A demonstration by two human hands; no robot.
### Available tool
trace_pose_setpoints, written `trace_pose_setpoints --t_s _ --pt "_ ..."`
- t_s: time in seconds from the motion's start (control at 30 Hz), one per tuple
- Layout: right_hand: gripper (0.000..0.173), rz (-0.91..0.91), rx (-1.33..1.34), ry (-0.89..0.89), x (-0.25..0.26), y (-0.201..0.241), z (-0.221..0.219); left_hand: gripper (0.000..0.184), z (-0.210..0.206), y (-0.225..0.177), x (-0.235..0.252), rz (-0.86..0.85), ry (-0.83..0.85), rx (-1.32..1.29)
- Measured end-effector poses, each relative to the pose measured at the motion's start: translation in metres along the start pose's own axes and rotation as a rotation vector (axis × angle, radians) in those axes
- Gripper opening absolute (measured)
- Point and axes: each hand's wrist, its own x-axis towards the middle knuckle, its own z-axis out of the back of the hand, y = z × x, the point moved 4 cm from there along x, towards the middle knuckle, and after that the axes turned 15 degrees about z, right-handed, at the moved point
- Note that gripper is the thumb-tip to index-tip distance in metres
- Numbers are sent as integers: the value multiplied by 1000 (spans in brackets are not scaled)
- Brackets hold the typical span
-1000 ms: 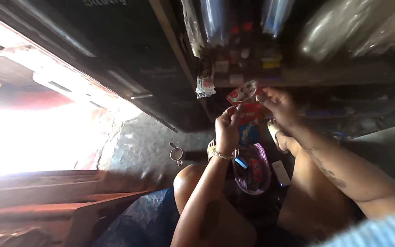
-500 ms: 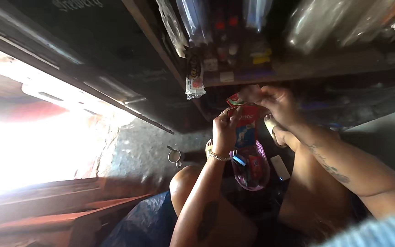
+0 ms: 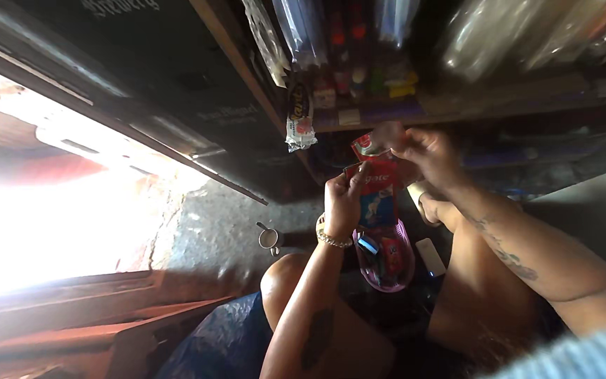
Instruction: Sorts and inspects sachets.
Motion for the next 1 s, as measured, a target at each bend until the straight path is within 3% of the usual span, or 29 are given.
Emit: trace_pose_setpoints --t_s 0.17,0.3,0.8,1.0 --pt "7 -210 70 -209 2 -5 9 38 14 0 4 199 -266 -267" --pt "11 -283 144 -288 3 -9 14 40 26 -1 5 216 -383 -382" --pt "12 -392 287 -390 3 -6 12 38 22 1 6 221 -366 -391" --pt "35 -439 353 -402 1 -10 11 40 22 3 7 234 -373 -362"
